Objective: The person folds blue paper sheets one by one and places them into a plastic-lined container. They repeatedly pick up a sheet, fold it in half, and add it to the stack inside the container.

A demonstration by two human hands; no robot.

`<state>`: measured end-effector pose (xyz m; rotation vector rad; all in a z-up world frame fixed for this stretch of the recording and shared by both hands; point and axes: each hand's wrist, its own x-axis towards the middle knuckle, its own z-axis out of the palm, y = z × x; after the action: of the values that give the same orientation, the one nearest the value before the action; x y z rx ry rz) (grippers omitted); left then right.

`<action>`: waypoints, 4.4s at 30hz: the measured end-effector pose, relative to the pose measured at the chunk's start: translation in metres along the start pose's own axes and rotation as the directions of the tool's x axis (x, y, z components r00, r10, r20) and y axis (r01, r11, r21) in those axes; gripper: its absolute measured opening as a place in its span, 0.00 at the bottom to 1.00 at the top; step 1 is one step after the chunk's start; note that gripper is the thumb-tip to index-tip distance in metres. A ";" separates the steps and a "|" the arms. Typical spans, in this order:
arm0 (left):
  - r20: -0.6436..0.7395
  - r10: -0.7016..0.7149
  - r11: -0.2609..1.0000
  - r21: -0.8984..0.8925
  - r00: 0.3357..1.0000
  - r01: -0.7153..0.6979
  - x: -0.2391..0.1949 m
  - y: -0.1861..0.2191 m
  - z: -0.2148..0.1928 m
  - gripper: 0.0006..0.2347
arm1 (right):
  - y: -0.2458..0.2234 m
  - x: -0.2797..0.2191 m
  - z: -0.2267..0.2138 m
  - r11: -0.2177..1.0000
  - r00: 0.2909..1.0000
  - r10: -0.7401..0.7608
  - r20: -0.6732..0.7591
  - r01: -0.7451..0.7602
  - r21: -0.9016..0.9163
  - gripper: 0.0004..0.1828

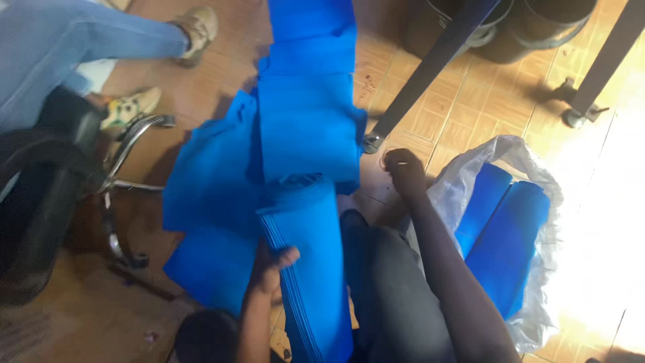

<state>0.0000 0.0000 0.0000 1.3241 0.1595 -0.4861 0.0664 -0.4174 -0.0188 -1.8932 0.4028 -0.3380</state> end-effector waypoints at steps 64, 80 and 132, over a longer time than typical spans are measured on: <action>-0.206 0.197 0.980 0.071 0.959 -0.186 0.027 0.032 0.040 0.42 | -0.099 0.062 0.058 0.989 0.628 0.037 0.777 -0.136 0.063 0.05; -0.156 0.067 0.638 -0.753 0.985 -0.163 -0.035 -0.074 -0.010 0.23 | -0.250 -0.133 0.089 0.684 0.750 0.153 0.644 -0.551 0.478 0.07; 0.281 0.603 0.772 0.029 0.747 -0.634 -0.169 0.159 0.083 0.41 | -0.248 -0.132 -0.003 0.319 0.679 -0.672 0.297 -0.097 0.943 0.33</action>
<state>-0.0952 -0.0112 0.2269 1.3293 -0.5338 -0.0855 -0.0249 -0.2818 0.2099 -0.7631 -0.6354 -0.0564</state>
